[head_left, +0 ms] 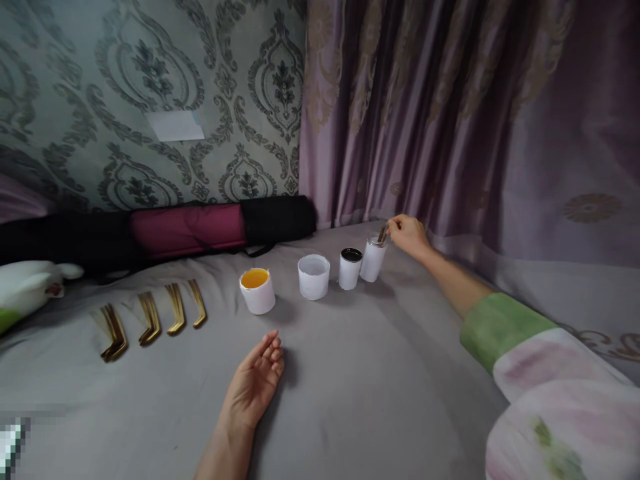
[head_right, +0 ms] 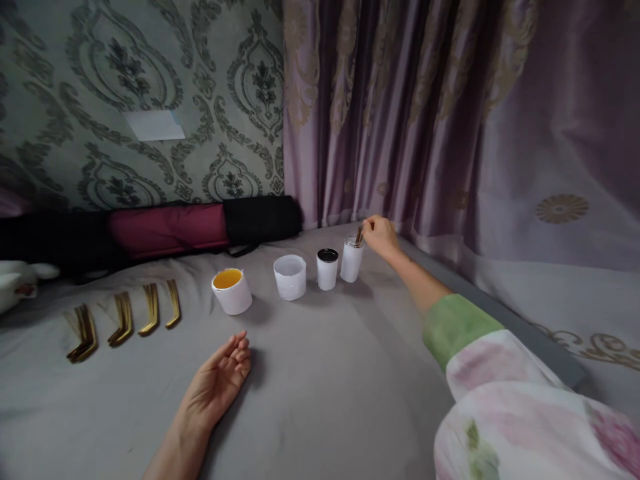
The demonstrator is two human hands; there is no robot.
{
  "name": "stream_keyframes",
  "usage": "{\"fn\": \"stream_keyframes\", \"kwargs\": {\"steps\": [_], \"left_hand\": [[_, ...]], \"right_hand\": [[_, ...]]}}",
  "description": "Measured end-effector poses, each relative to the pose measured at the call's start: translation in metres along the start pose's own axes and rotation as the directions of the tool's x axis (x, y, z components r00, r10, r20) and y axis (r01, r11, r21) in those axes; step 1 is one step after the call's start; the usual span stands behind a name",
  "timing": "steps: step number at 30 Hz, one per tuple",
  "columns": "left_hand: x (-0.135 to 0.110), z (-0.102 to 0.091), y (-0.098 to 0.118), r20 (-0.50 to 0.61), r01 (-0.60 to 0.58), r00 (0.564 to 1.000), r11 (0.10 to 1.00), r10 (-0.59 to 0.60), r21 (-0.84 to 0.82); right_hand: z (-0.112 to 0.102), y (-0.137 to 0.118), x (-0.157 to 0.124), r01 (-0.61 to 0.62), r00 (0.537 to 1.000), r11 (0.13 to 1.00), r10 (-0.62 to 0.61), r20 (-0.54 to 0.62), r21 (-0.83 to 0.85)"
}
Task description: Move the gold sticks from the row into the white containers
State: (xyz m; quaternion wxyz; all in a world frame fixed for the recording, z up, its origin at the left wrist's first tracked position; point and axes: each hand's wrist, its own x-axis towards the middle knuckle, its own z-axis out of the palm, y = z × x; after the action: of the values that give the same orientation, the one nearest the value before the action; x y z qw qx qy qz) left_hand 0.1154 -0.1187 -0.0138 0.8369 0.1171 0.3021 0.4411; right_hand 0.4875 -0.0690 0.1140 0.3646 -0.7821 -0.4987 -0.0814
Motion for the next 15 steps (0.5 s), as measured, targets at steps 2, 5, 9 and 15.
{"fn": "stream_keyframes", "kwargs": {"steps": [2,5,9,15], "left_hand": [[0.0003,-0.0005,-0.0001,0.000,-0.002,1.000,1.000,0.002,0.001],[0.0005,-0.0007,-0.0001,0.004,-0.003,1.000,1.000,0.003,0.006],[-0.0002,0.0007,0.0001,-0.002,0.000,1.000,1.000,0.000,0.004],[-0.0011,0.0027,0.0006,-0.027,0.012,1.000,1.000,-0.012,0.003]], "right_hand": [[0.0004,-0.0004,-0.0009,-0.011,1.000,1.000,0.011,0.008,-0.001],[0.0012,-0.0007,-0.0016,-0.011,1.000,1.000,0.011,0.014,-0.005],[0.0033,0.0007,-0.0007,-0.013,1.000,1.000,0.014,0.022,-0.022],[0.0064,0.0045,0.0013,-0.033,0.997,0.999,0.035,0.075,-0.038]]}}
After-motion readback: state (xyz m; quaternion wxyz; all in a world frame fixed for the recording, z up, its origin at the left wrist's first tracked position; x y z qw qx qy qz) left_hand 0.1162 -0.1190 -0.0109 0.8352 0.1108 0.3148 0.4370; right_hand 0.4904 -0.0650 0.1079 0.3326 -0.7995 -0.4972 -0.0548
